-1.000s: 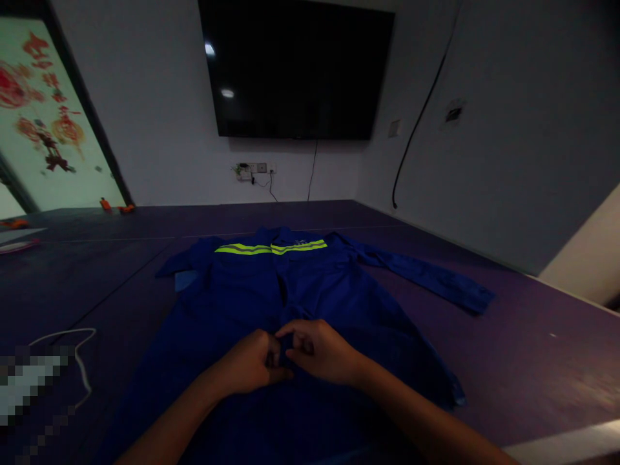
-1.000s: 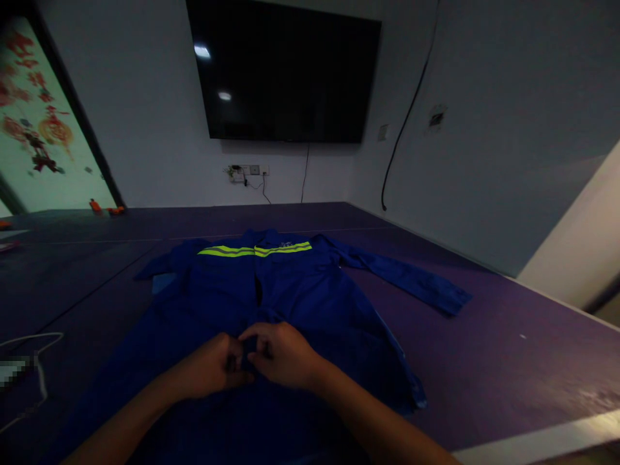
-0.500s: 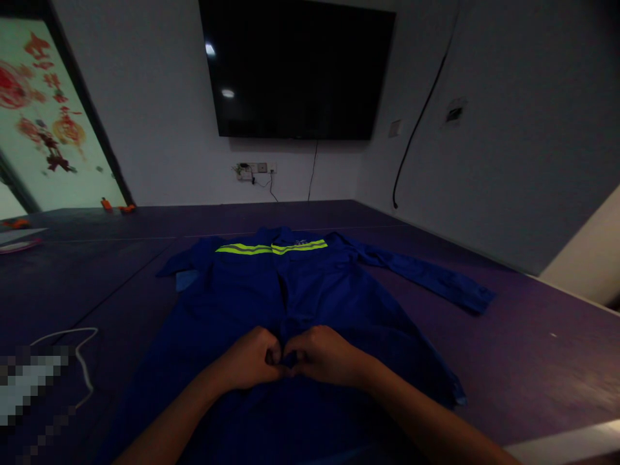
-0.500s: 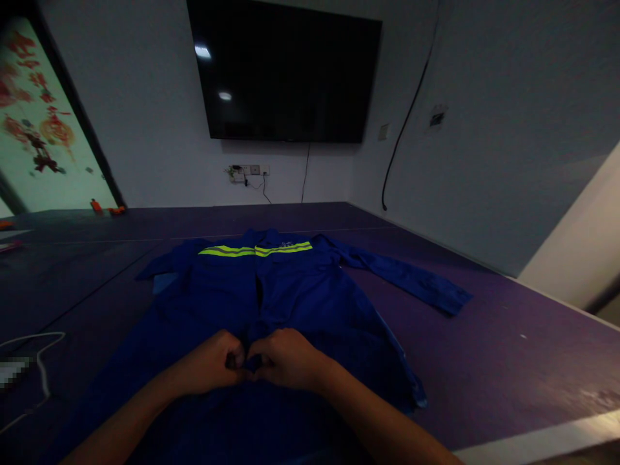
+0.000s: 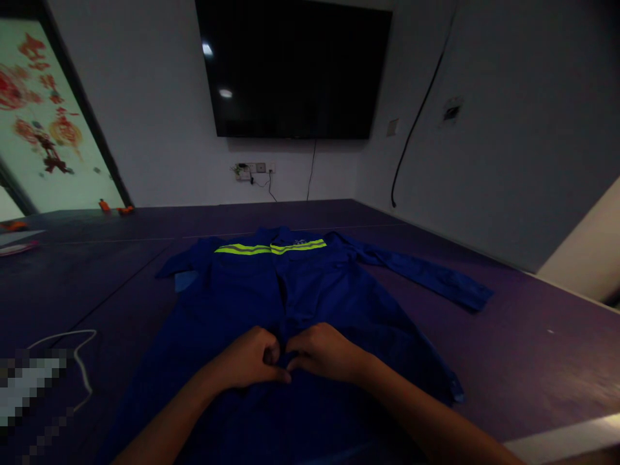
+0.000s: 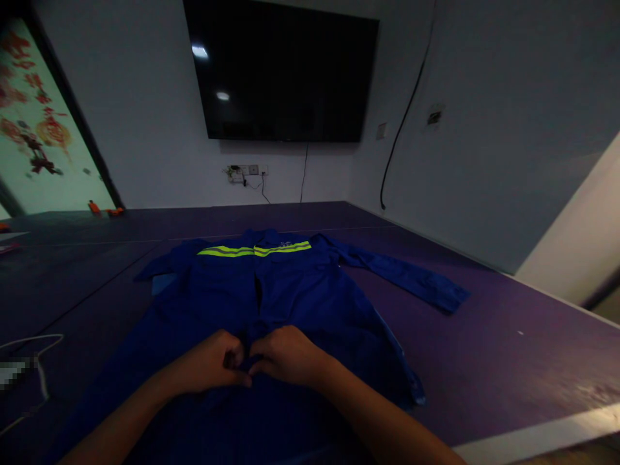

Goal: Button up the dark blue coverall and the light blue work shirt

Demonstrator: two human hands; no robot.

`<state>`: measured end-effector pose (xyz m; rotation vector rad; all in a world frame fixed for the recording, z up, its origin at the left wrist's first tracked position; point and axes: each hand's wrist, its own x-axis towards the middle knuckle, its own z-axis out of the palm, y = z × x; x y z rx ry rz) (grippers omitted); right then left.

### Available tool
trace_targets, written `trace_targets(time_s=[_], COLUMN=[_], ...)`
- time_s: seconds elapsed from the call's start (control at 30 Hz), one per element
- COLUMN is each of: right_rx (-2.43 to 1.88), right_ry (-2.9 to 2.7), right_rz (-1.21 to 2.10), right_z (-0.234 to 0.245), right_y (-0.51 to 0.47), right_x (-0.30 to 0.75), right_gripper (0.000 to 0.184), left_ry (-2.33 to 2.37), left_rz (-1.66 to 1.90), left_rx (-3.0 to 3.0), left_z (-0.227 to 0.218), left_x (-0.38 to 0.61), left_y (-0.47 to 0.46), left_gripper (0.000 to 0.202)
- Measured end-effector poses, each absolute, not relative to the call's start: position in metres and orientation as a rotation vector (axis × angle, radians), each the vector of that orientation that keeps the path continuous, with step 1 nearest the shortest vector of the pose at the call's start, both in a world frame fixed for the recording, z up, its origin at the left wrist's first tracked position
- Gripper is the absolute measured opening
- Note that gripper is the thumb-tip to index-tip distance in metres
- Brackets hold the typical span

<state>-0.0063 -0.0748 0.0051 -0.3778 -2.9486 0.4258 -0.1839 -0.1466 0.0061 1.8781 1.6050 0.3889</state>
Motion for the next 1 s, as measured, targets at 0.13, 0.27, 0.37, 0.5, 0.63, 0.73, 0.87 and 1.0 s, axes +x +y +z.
trace_targets(time_s=[0.13, 0.27, 0.37, 0.5, 0.63, 0.73, 0.87, 1.0], right_rx=[-0.361, -0.358, -0.346, -0.364, -0.371, -0.369, -0.375, -0.396], right_ry=[-2.946, -2.954, -2.961, -2.974, -2.993, -2.984, -2.962, -2.966], right_rz=[0.364, 0.305, 0.258, 0.220, 0.197, 0.191, 0.174, 0.149], right_z=[0.0036, 0.0036, 0.0041, 0.0040, 0.0029, 0.0019, 0.0005, -0.0005], right_y=[-0.0753, -0.0766, -0.0778, -0.0787, -0.0791, -0.0800, -0.0815, -0.0824], right_x=[-0.0057, -0.0055, -0.0058, -0.0065, -0.0068, -0.0070, -0.0073, -0.0078], right_gripper=[0.018, 0.018, 0.015, 0.015, 0.013, 0.012, 0.011, 0.012], left_ry=[1.614, 1.604, 1.576, 1.557, 1.548, 1.541, 1.520, 1.499], left_rz=[0.390, 0.384, 0.395, 0.386, 0.395, 0.390, 0.401, 0.406], left_rx=[1.883, 1.876, 1.887, 1.888, 1.887, 1.896, 1.905, 1.906], left_z=[0.0063, 0.0063, 0.0066, 0.0090, 0.0118, 0.0115, 0.0081, 0.0062], left_x=[-0.1827, -0.1825, -0.1817, -0.1789, -0.1767, -0.1762, -0.1766, -0.1773], left_y=[-0.1470, -0.1470, -0.1475, -0.1490, -0.1502, -0.1503, -0.1497, -0.1495], left_gripper=[0.030, 0.029, 0.026, 0.022, 0.022, 0.023, 0.023, 0.023])
